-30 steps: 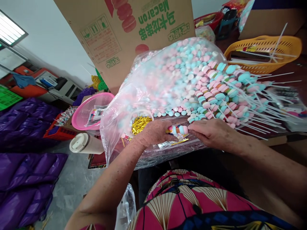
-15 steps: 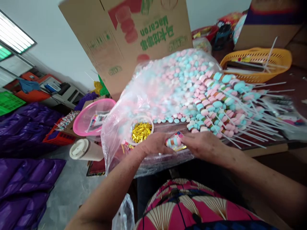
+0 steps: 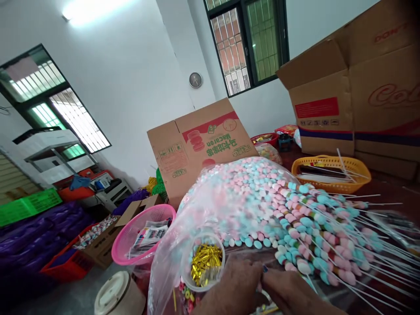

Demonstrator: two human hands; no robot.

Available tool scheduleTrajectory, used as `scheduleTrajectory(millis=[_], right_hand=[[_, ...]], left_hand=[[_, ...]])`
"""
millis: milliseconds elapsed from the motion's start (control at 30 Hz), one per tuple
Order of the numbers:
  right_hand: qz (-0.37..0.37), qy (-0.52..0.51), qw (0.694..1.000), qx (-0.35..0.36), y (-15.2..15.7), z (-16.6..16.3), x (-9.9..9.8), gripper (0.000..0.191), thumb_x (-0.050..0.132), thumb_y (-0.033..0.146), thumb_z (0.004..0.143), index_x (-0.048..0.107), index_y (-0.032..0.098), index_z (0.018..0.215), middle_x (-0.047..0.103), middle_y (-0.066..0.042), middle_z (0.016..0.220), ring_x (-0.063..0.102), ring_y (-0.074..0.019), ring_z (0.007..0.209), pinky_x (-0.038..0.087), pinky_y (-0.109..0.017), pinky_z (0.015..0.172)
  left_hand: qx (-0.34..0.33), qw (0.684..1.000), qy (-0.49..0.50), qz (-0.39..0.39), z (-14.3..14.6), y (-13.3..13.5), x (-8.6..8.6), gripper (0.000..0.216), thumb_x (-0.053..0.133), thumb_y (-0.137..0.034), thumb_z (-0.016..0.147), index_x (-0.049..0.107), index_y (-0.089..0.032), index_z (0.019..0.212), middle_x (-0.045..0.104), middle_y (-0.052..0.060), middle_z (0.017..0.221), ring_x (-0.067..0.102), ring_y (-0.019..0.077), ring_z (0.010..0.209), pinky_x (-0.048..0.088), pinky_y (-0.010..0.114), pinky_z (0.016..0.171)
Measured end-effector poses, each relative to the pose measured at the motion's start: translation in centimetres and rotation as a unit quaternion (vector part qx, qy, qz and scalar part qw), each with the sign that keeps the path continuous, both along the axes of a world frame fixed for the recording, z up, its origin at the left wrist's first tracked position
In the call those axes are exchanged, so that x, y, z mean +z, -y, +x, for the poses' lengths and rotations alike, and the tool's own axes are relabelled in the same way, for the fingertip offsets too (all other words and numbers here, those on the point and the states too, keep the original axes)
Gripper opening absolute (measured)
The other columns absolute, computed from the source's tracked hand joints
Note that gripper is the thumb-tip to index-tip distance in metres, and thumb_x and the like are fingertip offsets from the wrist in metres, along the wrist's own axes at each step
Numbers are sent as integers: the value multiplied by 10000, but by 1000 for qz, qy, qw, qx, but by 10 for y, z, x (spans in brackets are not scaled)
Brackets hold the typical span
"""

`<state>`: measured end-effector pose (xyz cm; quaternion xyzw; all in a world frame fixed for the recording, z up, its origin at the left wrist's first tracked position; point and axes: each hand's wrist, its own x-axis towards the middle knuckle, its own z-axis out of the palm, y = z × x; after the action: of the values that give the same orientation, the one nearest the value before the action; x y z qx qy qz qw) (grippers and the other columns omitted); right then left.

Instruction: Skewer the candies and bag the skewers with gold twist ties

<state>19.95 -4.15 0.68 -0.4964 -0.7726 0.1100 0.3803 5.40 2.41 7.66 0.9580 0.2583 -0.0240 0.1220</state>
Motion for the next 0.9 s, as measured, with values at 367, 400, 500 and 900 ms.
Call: scheduleTrajectory(millis=[367, 400, 500, 900], right_hand=[[-219, -334, 916, -31, 17, 3, 58, 404, 505, 480, 821, 460, 185, 548, 417, 53, 493, 363, -85, 470, 288, -221, 464], [-233, -340, 911, -13, 18, 0, 60, 401, 501, 470, 826, 472, 181, 550, 413, 56, 488, 356, -81, 466, 280, -219, 464], [-245, -326, 913, 10, 25, -5, 57, 359, 472, 411, 851, 507, 177, 582, 423, 52, 502, 369, -82, 479, 280, -220, 474], [-174, -273, 945, -40, 16, -23, 37, 302, 408, 322, 881, 450, 196, 610, 481, 31, 557, 436, -110, 543, 334, -236, 520]], left_hand=[[250, 628, 639, -367, -1, 7, 34, 594, 756, -434, 619, 482, -256, 1116, 640, 49, 1002, 642, 186, 876, 495, 320, 780], [237, 601, 655, -392, 4, 2, 40, 598, 780, -410, 592, 493, -253, 1092, 655, 27, 918, 650, 162, 776, 498, 309, 754], [279, 543, 661, -437, 16, -6, 52, 341, 758, -351, 640, 559, -200, 873, 554, -64, 562, 531, 78, 456, 479, 249, 590], [351, 498, 639, -470, 31, 13, 8, 378, 704, -505, 675, 549, -172, 768, 484, -75, 444, 505, 77, 424, 398, 200, 497]])
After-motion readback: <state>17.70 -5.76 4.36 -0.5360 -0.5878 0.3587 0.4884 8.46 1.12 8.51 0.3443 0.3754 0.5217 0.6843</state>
